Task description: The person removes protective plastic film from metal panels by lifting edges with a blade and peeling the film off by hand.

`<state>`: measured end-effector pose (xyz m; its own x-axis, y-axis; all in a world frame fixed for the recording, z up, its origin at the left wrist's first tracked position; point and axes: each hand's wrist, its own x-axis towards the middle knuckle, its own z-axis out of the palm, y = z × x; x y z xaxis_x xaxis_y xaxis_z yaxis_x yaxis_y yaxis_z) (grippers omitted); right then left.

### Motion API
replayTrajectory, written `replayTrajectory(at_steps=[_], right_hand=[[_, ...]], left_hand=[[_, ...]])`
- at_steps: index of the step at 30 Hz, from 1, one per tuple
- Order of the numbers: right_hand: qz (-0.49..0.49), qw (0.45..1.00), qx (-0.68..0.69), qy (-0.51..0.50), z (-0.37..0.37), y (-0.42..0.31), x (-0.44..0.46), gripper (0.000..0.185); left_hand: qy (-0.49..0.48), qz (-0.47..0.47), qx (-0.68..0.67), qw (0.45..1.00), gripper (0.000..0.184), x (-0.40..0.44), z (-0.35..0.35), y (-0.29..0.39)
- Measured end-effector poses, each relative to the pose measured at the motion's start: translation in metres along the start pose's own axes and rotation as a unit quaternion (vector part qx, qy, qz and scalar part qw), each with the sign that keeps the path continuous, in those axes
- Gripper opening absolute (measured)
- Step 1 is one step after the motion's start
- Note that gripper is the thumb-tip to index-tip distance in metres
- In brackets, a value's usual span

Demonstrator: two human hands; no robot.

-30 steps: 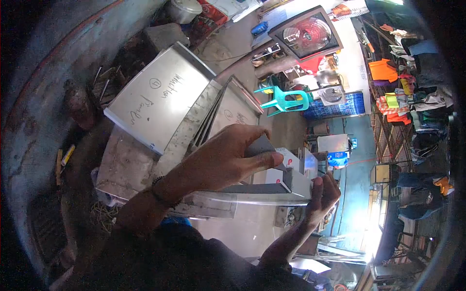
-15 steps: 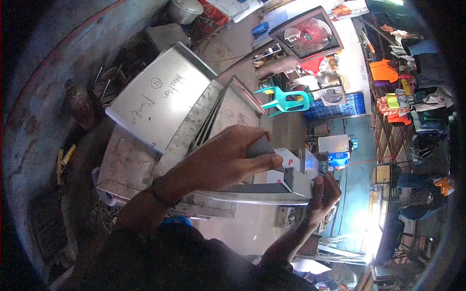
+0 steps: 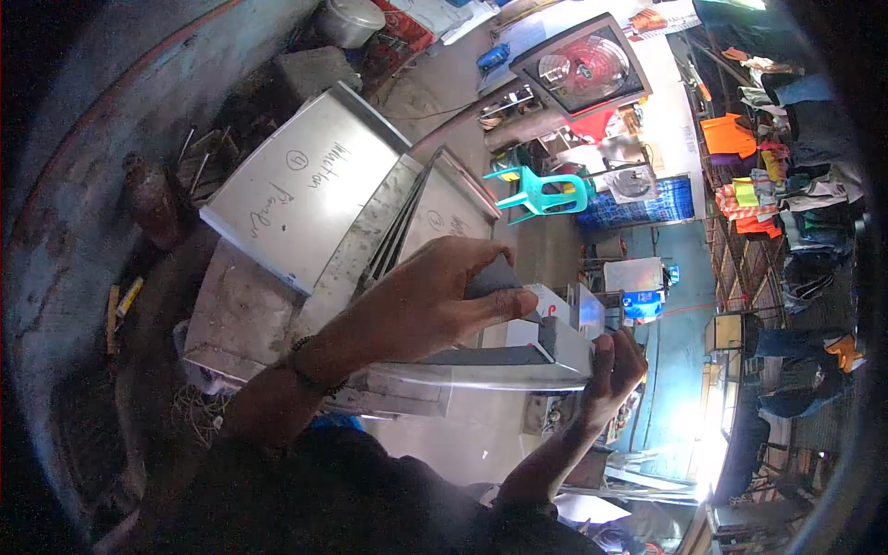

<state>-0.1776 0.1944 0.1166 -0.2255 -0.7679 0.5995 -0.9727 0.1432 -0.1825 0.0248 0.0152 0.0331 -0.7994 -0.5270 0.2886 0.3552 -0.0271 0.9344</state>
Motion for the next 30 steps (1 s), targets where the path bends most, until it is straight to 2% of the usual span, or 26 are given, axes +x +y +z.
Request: replayTrajectory(at_steps=[3,5,12,18,21,23,27,30], right_hand=[[-0.003,1.000,0.006,-0.013,0.0007,0.0027,0.0005,0.050],[-0.002,1.000,0.012,-0.002,0.0017,0.0010,0.0002,0.050],[0.003,1.000,-0.001,-0.003,-0.0021,-0.0046,0.0000,0.046],[-0.016,1.000,-0.001,-0.011,-0.0048,-0.0020,-0.0021,0.043],[-0.003,1.000,-0.026,-0.014,-0.0048,-0.0017,-0.0029,0.043],[0.027,0.999,0.011,-0.021,-0.0041,-0.0061,-0.0020,0.045],[0.004,1.000,-0.002,-0.016,-0.0046,-0.0012,-0.0041,0.047],[-0.006,1.000,-0.014,-0.016,-0.0051,-0.0008,-0.0047,0.046]], left_hand=[[0.016,0.027,-0.036,0.999,0.038,-0.0013,0.0006,-0.0024],[-0.008,0.020,-0.006,1.000,0.028,-0.0026,-0.0024,0.0013],[-0.015,-0.005,-0.039,0.999,0.029,-0.0055,0.0012,-0.0015],[-0.023,0.024,0.001,0.999,0.030,-0.0079,-0.0015,0.0027],[-0.010,0.021,0.009,1.000,0.030,-0.0093,0.0028,0.0008],[0.007,-0.003,-0.037,0.999,0.030,-0.0086,0.0040,-0.0023],[0.019,0.001,-0.049,0.999,0.029,-0.0095,0.0052,-0.0024],[0.056,0.037,0.014,0.998,0.036,-0.0078,0.0036,-0.0006]])
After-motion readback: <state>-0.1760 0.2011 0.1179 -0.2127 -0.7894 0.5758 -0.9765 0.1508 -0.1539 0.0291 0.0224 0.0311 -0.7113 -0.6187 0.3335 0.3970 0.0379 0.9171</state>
